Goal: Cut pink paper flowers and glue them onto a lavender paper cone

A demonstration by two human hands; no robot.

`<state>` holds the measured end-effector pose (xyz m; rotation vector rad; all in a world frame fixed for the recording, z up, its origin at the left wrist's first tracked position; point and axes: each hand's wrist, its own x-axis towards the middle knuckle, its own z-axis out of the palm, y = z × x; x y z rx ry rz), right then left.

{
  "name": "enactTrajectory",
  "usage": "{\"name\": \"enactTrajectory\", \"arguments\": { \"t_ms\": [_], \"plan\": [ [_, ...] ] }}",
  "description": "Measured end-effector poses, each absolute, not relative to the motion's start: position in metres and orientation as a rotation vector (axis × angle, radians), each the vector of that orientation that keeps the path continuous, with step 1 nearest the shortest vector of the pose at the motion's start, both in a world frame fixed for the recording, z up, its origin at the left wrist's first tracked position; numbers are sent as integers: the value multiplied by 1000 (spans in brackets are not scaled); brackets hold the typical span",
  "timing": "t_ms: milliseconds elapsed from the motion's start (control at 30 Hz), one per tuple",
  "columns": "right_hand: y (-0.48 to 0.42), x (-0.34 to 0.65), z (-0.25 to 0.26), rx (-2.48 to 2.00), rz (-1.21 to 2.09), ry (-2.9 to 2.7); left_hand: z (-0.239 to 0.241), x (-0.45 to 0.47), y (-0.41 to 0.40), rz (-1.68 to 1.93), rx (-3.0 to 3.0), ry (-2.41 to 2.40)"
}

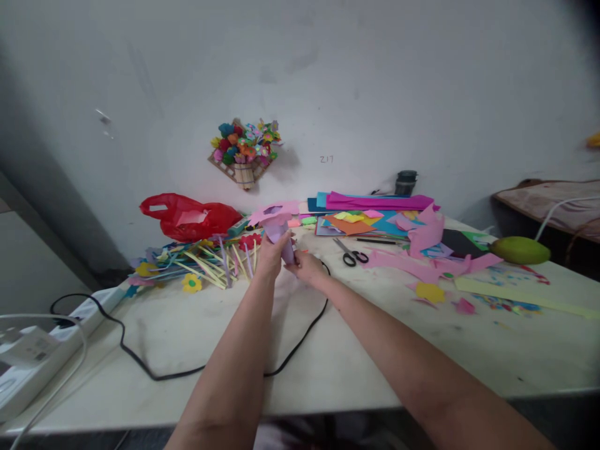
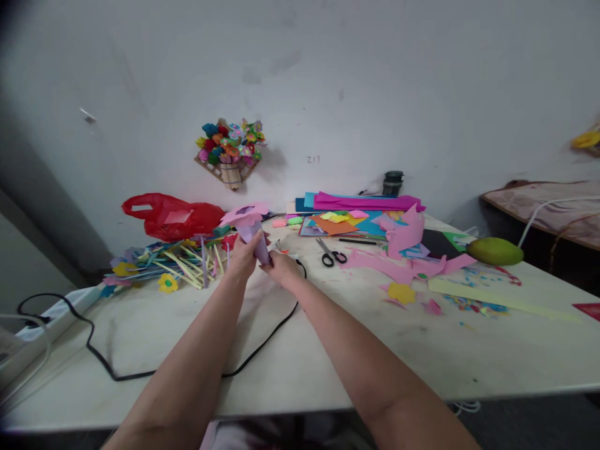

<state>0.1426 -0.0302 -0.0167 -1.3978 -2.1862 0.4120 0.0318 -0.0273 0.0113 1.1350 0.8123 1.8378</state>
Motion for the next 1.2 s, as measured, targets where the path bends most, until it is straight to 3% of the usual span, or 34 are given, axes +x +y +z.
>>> {"name": "enactTrajectory", "arguments": {
  "t_ms": [200,600,833,1067,1200],
  "plan": [
    [-19,139,-30,-1256,506,-2100,16,30,-29,1807,1169,794],
    [-12,137,-40,-934,1056,-1949,14,25,-28,1712,1130,788],
    [-11,132,-41,-993,974,-1916,14,28,-24,1836,1173,922],
    [-14,135,-41,-930,1165,-1948,15,28,-32,1709,1184,898],
    [-14,138,-36,-949,927,-1904,17,26,-30,1808,1186,951]
  ]
}}
